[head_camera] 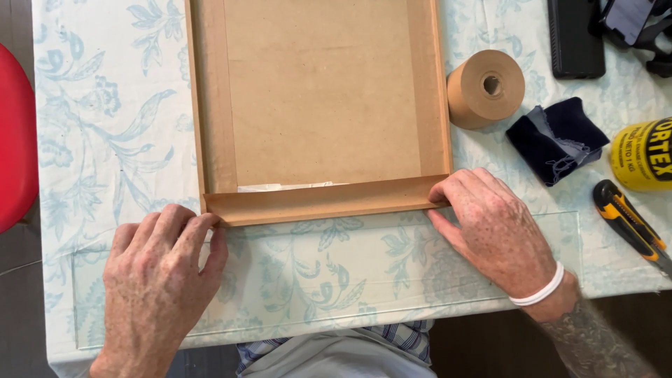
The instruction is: Applying brown paper tape to the back of a picture frame to seal it, involving cutting, wetting, and smoothing the tape.
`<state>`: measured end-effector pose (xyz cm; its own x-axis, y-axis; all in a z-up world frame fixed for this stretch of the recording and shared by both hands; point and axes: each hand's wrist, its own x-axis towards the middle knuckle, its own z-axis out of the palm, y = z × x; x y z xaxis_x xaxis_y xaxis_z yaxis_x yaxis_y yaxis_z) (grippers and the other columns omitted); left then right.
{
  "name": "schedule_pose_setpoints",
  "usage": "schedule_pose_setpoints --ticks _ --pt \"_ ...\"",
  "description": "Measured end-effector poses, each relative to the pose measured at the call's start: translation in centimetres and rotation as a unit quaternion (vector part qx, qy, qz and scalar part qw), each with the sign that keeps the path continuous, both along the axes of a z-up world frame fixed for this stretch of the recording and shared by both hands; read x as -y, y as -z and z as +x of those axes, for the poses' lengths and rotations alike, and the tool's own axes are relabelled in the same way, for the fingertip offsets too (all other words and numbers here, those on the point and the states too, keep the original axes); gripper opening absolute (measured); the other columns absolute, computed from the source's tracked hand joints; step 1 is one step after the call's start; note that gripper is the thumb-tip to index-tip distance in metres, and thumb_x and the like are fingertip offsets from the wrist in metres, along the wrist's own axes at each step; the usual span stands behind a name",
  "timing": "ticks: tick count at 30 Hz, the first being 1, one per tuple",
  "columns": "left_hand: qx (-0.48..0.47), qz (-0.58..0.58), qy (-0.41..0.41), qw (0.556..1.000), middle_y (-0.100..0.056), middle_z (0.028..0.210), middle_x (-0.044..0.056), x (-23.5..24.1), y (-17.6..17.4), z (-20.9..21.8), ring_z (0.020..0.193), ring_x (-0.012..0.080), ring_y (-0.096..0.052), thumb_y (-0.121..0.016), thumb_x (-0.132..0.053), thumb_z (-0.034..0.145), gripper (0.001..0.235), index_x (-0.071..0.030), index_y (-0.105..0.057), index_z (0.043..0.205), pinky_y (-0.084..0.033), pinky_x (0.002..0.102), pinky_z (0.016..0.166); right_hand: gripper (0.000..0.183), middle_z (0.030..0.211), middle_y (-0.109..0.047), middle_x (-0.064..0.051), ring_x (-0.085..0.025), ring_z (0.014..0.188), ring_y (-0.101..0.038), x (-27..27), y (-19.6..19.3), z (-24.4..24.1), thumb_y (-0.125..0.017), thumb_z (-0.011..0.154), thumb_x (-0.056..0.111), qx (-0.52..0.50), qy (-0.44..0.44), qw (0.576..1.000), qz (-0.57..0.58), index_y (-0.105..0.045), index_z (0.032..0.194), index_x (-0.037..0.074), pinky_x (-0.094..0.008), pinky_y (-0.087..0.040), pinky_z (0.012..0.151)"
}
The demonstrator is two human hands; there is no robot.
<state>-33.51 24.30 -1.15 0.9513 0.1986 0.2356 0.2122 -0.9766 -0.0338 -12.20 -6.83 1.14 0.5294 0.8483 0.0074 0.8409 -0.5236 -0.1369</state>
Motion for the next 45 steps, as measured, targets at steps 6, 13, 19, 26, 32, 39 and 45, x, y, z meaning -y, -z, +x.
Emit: schedule_pose_setpoints --ticks 6,13,19,26,32,39,45 --pt "-0.001 -0.028 0.008 1.0 -0.064 0.089 0.0 -0.1 -0.2 0.2 0.08 0.0205 -0.063 -0.074 -0.021 0.1 0.007 -0.017 -0.071 0.096 -0.049 0.036 0.071 0.02 0.091 -0.064 -0.004 -0.024 0.087 -0.062 -1.0 0.0 -0.5 -0.078 0.085 0.011 0.011 -0.009 1.0 -0.015 -0.061 0.095 0.009 -0.037 -0.053 0.078" --pt "0.013 -0.035 0.035 0.999 -0.061 0.087 0.003 -0.5 0.6 0.0 0.075 0.0221 -0.058 -0.07 -0.02 0.1 0.007 -0.014 -0.067 0.097 -0.047 0.038 0.069 0.017 0.09 -0.066 -0.002 -0.023 0.083 -0.062 -5.9 0.3 -2.7 -0.075 0.084 0.009 -0.009 -0.039 0.999 0.008 -0.062 0.095 0.01 -0.036 -0.051 0.075" --pt "-0.019 -0.052 0.056 0.997 -0.07 0.096 0.005 -0.7 2.5 -0.3 0.082 0.0186 -0.067 -0.071 -0.021 0.098 0.016 -0.01 -0.072 0.109 -0.056 0.037 0.077 0.014 0.087 -0.064 -0.002 -0.022 0.077 -0.061 -11.6 0.2 -5.1 -0.074 0.086 0.009 -0.023 -0.071 0.997 0.028 -0.062 0.094 0.011 -0.036 -0.051 0.072" --pt "0.061 -0.052 0.051 0.995 -0.049 0.083 0.004 -1.4 0.8 -0.1 0.071 0.0229 -0.048 -0.057 -0.003 0.096 0.016 -0.014 -0.053 0.085 -0.04 0.036 0.066 0.014 0.087 -0.063 -0.001 -0.022 0.079 -0.061 -17.4 0.6 -7.5 -0.072 0.086 0.007 -0.064 -0.106 0.991 0.048 -0.062 0.094 0.012 -0.037 -0.051 0.068" --pt "0.068 -0.088 0.011 0.994 -0.051 0.082 0.001 -2.0 1.2 -0.7 0.071 0.0206 -0.05 -0.063 -0.008 0.097 0.008 -0.014 -0.058 0.099 -0.041 0.035 0.064 0.021 0.096 -0.068 -0.003 -0.024 0.09 -0.064 -20.3 1.0 -8.3 -0.076 0.083 0.011 -0.118 -0.148 0.981 0.05 -0.064 0.101 0.01 -0.039 -0.053 0.072" --pt "0.068 -0.079 0.023 0.994 -0.049 0.082 0.003 -2.1 1.2 -0.8 0.071 0.0236 -0.049 -0.061 -0.008 0.098 0.012 -0.015 -0.054 0.09 -0.04 0.037 0.064 0.015 0.09 -0.068 -0.003 -0.021 0.082 -0.066 -18.8 0.7 -7.5 -0.075 0.087 0.018 -0.088 -0.129 0.988 0.007 -0.065 0.096 0.013 -0.037 -0.055 0.07" --pt "0.031 -0.099 0.079 0.991 -0.06 0.094 0.005 -1.7 0.9 0.0 0.08 0.0238 -0.059 -0.069 -0.011 0.09 0.017 -0.012 -0.065 0.106 -0.048 0.037 0.073 0.019 0.09 -0.062 -0.006 -0.026 0.083 -0.06 -19.0 1.1 -8.3 -0.076 0.082 0.011 -0.07 -0.123 0.989 0.049 -0.062 0.096 0.011 -0.04 -0.051 0.075"
